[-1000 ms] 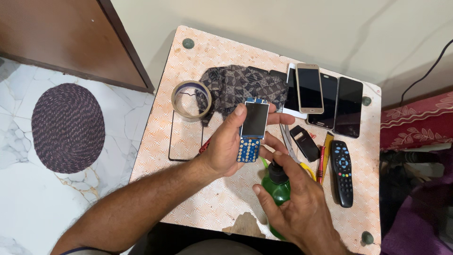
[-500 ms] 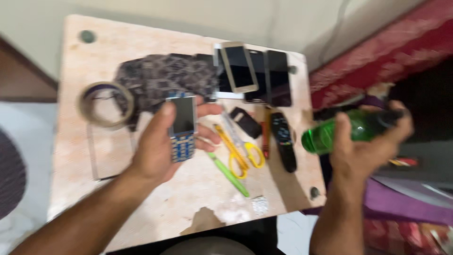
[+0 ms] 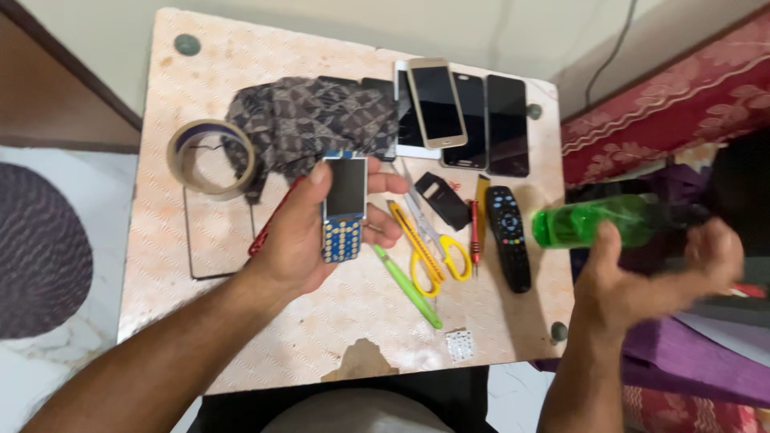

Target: The person cleans the internal components of a disassembled blue phone with a toothbrush and liquid from a spray bottle. They then pick up a white keypad component and use a small red tool to apply pressure to the board.

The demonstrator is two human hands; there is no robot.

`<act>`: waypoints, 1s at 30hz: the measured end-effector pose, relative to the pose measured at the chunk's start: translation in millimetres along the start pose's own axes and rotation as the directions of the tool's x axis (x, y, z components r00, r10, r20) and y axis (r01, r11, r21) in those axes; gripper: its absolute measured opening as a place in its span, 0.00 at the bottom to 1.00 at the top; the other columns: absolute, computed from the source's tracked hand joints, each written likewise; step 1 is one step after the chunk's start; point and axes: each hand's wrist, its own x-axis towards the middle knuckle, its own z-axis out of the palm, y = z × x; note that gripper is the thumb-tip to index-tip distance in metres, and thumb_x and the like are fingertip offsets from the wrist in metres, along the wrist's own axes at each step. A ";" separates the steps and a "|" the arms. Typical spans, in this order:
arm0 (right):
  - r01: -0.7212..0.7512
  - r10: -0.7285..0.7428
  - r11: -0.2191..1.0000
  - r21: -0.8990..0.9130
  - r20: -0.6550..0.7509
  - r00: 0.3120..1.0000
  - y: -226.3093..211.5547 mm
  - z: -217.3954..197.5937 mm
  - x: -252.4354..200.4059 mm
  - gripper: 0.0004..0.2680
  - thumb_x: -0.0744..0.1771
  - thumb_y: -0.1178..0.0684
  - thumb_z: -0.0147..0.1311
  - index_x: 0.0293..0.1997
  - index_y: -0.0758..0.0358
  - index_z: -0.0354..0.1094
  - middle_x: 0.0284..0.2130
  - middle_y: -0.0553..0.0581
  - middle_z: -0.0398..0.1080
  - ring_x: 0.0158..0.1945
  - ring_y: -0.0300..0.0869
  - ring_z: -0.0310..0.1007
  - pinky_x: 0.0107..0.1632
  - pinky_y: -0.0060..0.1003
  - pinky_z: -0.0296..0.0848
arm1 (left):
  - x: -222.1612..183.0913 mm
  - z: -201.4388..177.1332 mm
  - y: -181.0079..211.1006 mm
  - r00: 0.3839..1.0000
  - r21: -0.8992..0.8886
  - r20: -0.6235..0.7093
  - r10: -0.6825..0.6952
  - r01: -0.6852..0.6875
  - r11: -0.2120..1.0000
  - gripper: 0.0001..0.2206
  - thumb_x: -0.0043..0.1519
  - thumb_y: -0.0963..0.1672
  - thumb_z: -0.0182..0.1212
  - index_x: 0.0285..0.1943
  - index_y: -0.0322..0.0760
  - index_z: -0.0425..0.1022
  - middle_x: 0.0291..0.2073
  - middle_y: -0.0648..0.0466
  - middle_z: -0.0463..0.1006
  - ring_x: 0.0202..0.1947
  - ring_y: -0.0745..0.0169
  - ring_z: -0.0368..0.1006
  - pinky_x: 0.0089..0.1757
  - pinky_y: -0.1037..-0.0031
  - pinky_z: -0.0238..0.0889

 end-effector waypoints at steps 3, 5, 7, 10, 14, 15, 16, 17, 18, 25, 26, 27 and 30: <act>0.389 -0.384 0.921 -0.031 0.095 0.918 -27.3 3.8 -13.0 0.18 0.64 0.64 0.68 0.57 0.65 0.64 0.48 0.61 0.66 0.57 0.51 0.65 0.63 0.48 0.66 | 0.9 -0.4 1.7 0.999 0.030 -0.032 -0.027 0.028 0.999 0.33 0.70 0.59 0.41 0.70 0.28 0.58 0.62 0.32 0.72 0.45 0.49 0.78 0.46 0.61 0.75; 0.119 -0.205 0.968 0.223 0.417 0.885 -59.6 6.4 -36.2 0.10 0.67 0.64 0.63 0.51 0.60 0.68 0.47 0.58 0.72 0.51 0.47 0.74 0.55 0.41 0.74 | 3.6 -0.9 3.0 0.998 0.055 -0.056 -0.021 0.024 0.998 0.33 0.69 0.59 0.40 0.70 0.27 0.56 0.61 0.31 0.72 0.44 0.49 0.79 0.45 0.61 0.76; 0.104 -0.272 0.940 0.324 0.531 0.803 -84.3 16.3 -43.8 0.08 0.62 0.62 0.65 0.43 0.62 0.72 0.40 0.61 0.74 0.43 0.53 0.73 0.46 0.45 0.73 | 3.2 -0.2 4.5 0.998 0.068 -0.055 0.002 0.002 0.998 0.33 0.69 0.59 0.40 0.71 0.27 0.56 0.61 0.31 0.72 0.44 0.50 0.78 0.45 0.62 0.75; 0.084 -0.266 0.946 0.314 0.597 0.757 -101.0 31.9 -40.8 0.08 0.62 0.61 0.65 0.42 0.65 0.73 0.39 0.62 0.73 0.44 0.54 0.74 0.46 0.46 0.74 | 2.8 -2.1 7.1 0.999 0.050 -0.039 0.025 -0.023 0.998 0.33 0.70 0.59 0.40 0.70 0.27 0.56 0.61 0.31 0.72 0.44 0.50 0.79 0.46 0.62 0.76; 0.041 -0.232 0.960 0.276 0.706 0.669 -120.0 36.7 -47.6 0.07 0.62 0.58 0.66 0.41 0.64 0.76 0.36 0.60 0.74 0.41 0.54 0.73 0.44 0.47 0.72 | 1.1 -7.1 6.3 0.999 -0.050 -0.021 0.036 -0.037 0.998 0.32 0.70 0.58 0.40 0.69 0.27 0.59 0.61 0.29 0.72 0.43 0.52 0.80 0.45 0.62 0.76; 0.048 -0.242 0.960 0.277 0.727 0.642 -127.4 34.5 -52.0 0.08 0.61 0.57 0.67 0.40 0.65 0.75 0.35 0.62 0.73 0.40 0.55 0.73 0.43 0.48 0.71 | 1.1 -8.6 5.6 0.999 -0.062 -0.004 0.043 -0.043 0.997 0.32 0.71 0.59 0.40 0.69 0.27 0.60 0.60 0.29 0.72 0.42 0.52 0.80 0.45 0.62 0.77; 0.054 -0.251 0.959 0.279 0.747 0.616 -133.1 34.2 -54.8 0.09 0.60 0.56 0.67 0.39 0.66 0.75 0.34 0.63 0.72 0.39 0.56 0.72 0.43 0.49 0.70 | 1.5 -10.8 5.4 0.999 -0.072 0.013 0.050 -0.049 0.996 0.32 0.71 0.59 0.39 0.68 0.28 0.61 0.60 0.29 0.73 0.42 0.52 0.80 0.44 0.62 0.77; 0.055 -0.237 0.965 0.257 0.760 0.606 -136.1 35.1 -55.6 0.08 0.60 0.56 0.66 0.39 0.67 0.75 0.34 0.63 0.72 0.39 0.56 0.72 0.43 0.50 0.69 | 1.7 -12.7 4.9 0.998 -0.082 0.031 0.057 -0.054 0.995 0.32 0.71 0.59 0.39 0.68 0.28 0.62 0.60 0.29 0.73 0.42 0.53 0.80 0.44 0.62 0.78; 0.060 -0.229 0.968 0.242 0.767 0.599 -138.7 37.9 -56.1 0.08 0.61 0.57 0.66 0.39 0.67 0.75 0.33 0.63 0.72 0.39 0.56 0.71 0.43 0.51 0.69 | 1.6 -13.7 5.0 0.997 -0.090 0.036 0.064 -0.060 0.994 0.31 0.72 0.59 0.39 0.68 0.28 0.63 0.59 0.29 0.73 0.41 0.53 0.80 0.44 0.62 0.77; -0.221 0.024 0.956 0.193 0.701 0.713 -116.3 43.9 -62.9 0.10 0.66 0.58 0.60 0.51 0.65 0.70 0.36 0.63 0.73 0.38 0.53 0.76 0.39 0.44 0.74 | 1.0 -18.0 2.3 0.989 -0.194 0.043 0.138 -0.128 0.973 0.30 0.76 0.58 0.38 0.68 0.29 0.65 0.58 0.31 0.75 0.37 0.58 0.76 0.47 0.60 0.75; -0.225 -0.005 0.943 0.247 0.684 0.730 -114.5 39.5 -64.4 0.10 0.66 0.59 0.59 0.52 0.64 0.70 0.36 0.62 0.74 0.36 0.50 0.76 0.38 0.42 0.74 | 0.7 -19.3 2.7 0.988 -0.209 0.032 0.149 -0.139 0.968 0.30 0.76 0.58 0.37 0.68 0.30 0.65 0.58 0.32 0.75 0.38 0.58 0.76 0.48 0.59 0.75; -0.227 -0.032 0.927 0.300 0.665 0.746 -113.2 32.3 -63.5 0.10 0.67 0.60 0.57 0.53 0.63 0.69 0.36 0.61 0.74 0.33 0.48 0.77 0.36 0.40 0.74 | 2.0 -20.9 3.9 0.988 -0.213 0.016 0.156 -0.149 0.965 0.31 0.76 0.59 0.37 0.68 0.29 0.65 0.57 0.32 0.75 0.39 0.56 0.77 0.49 0.59 0.75; -0.152 -0.162 0.904 0.400 0.648 0.744 -123.7 22.4 -59.6 0.12 0.66 0.61 0.56 0.56 0.63 0.68 0.34 0.61 0.73 0.33 0.44 0.76 0.34 0.37 0.74 | 4.7 -22.0 9.5 0.988 -0.215 -0.014 0.154 -0.154 0.964 0.33 0.73 0.60 0.36 0.68 0.30 0.65 0.55 0.33 0.75 0.44 0.51 0.79 0.50 0.57 0.75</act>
